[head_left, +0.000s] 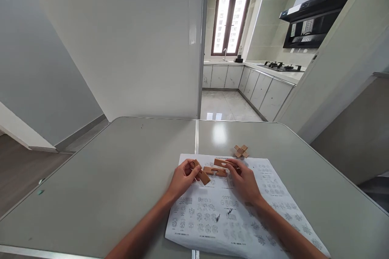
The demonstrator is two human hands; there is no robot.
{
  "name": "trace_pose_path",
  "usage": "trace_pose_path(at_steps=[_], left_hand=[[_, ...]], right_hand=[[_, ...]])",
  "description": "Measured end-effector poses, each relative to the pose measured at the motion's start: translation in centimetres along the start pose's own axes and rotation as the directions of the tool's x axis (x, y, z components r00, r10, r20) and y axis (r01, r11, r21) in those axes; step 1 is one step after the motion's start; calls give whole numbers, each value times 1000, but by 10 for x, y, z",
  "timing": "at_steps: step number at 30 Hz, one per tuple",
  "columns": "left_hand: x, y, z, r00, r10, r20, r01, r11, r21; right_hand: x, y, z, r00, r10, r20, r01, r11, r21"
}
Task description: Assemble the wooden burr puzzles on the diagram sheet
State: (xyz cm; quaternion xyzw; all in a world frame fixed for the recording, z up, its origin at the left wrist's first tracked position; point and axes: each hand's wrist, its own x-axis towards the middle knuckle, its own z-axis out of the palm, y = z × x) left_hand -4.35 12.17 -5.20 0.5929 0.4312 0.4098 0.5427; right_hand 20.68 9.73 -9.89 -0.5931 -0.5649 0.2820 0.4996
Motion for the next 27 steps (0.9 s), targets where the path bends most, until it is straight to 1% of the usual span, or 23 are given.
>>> trace_pose_path(at_steps=[3, 6, 8, 10, 12, 14, 17, 19, 27], left_hand=[[-2, 4, 3, 999, 8, 32, -8, 1000, 21], [-5, 6, 4, 999, 8, 42, -12, 997, 78], [-6, 4, 4, 999, 15, 37, -20, 989, 148], [-5, 0, 2, 999, 41, 18, -44, 961, 274], [-5, -5, 1, 995, 101, -1, -91, 898, 431], [-4, -9, -1, 983, 184, -2, -150, 805, 574], [-4, -13, -2, 958, 285, 23, -213, 656, 724], [-5, -14, -1, 949, 313, 44, -229, 586, 777], [-8, -16, 2, 923, 352, 152, -296, 405, 865]], right_hand=[[2, 5, 1, 1000, -28, 6, 28, 999, -29], [3, 6, 3, 998, -57, 24, 59, 997, -56], [2, 5, 4, 997, -72, 35, 74, 995, -63], [2, 4, 4, 996, -77, 43, 80, 995, -64], [1, 3, 4, 996, -77, 53, 81, 995, -66], [0, 3, 5, 995, -80, 67, 84, 994, -73], [-1, 4, 6, 989, -104, 100, 114, 989, -95], [-1, 5, 7, 985, -125, 123, 139, 984, -113], [0, 9, 9, 972, -175, 158, 200, 966, -163]])
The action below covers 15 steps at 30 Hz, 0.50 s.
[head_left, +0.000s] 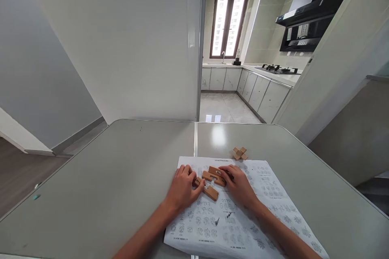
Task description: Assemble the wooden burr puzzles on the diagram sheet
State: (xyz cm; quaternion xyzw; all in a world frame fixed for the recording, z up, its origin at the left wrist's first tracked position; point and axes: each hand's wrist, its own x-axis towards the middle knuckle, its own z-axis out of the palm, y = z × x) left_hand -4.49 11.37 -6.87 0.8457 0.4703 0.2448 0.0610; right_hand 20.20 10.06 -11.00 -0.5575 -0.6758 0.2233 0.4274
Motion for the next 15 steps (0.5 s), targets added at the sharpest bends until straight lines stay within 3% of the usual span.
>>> trace_pose_path(at_steps=[8, 15], left_hand=[[0, 1, 1, 994, 104, -22, -101, 987, 123], [0, 3, 1, 994, 106, 3, -105, 978, 181]], right_hand=[[0, 1, 4, 1000, -16, -2, 16, 1000, -10], [-1, -5, 2, 1000, -9, -10, 9, 1000, -1]])
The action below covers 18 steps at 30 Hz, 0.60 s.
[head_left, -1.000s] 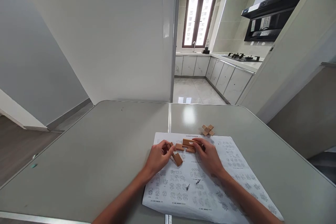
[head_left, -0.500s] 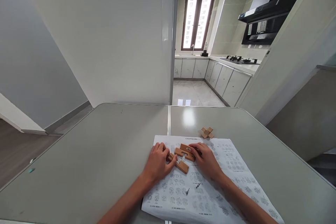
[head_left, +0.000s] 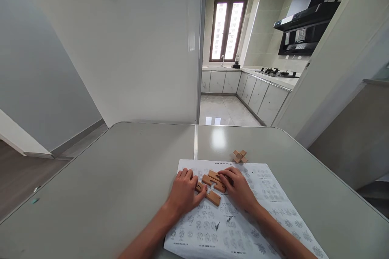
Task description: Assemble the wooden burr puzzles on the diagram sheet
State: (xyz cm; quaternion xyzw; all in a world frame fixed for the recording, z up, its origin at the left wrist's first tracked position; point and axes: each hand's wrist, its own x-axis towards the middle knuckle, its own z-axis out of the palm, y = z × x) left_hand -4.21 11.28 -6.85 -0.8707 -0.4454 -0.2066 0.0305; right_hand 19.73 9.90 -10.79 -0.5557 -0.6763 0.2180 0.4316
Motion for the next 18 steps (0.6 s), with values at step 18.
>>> trace_pose_path(at_steps=[18], left_hand=[[5, 8, -15, 922, 374, 97, -286, 830, -480]], right_hand=[[0, -4, -1, 998, -9, 60, 7, 999, 35]])
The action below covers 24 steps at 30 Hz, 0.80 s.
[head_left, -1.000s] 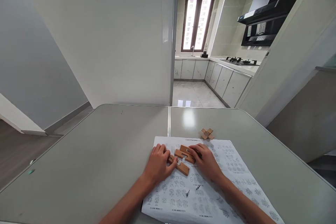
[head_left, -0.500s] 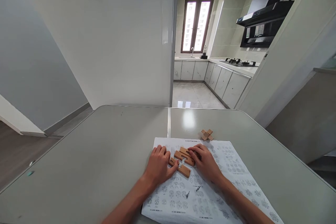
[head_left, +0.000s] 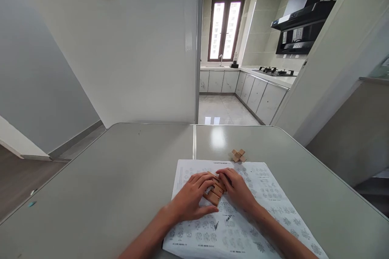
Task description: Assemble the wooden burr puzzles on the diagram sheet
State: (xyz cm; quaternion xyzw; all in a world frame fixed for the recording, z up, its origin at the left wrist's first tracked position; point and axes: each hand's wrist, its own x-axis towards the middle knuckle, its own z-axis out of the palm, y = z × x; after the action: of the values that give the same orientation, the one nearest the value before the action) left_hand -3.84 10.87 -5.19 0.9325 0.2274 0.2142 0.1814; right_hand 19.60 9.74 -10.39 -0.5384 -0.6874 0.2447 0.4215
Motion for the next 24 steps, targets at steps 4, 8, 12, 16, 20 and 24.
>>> trace_pose_path(at_steps=[4, 8, 12, 16, 20, 24], left_hand=[[1, -5, 2, 1000, 2, 23, -1, 1000, -17], [-1, -8, 3, 1000, -11, 25, 11, 1000, -20], [-3, -7, 4, 997, -67, 25, 67, 998, -17], [-3, -7, 5, 992, -127, 13, 127, 992, -2], [-4, -7, 5, 988, -156, 6, 156, 988, 14], [-4, -8, 7, 985, -175, -9, 175, 984, 39]], right_hand=[[-1, -2, -1, 999, 38, 10, -39, 998, 56], [-1, -7, -1, 999, 33, 41, -37, 994, 99], [-2, -10, 1, 998, 27, 61, -35, 990, 139], [-3, -11, 1, 997, 37, 63, -46, 988, 150], [-3, -13, 0, 996, 56, 67, -65, 987, 146], [-4, -10, 0, 996, 67, 55, -75, 986, 151]])
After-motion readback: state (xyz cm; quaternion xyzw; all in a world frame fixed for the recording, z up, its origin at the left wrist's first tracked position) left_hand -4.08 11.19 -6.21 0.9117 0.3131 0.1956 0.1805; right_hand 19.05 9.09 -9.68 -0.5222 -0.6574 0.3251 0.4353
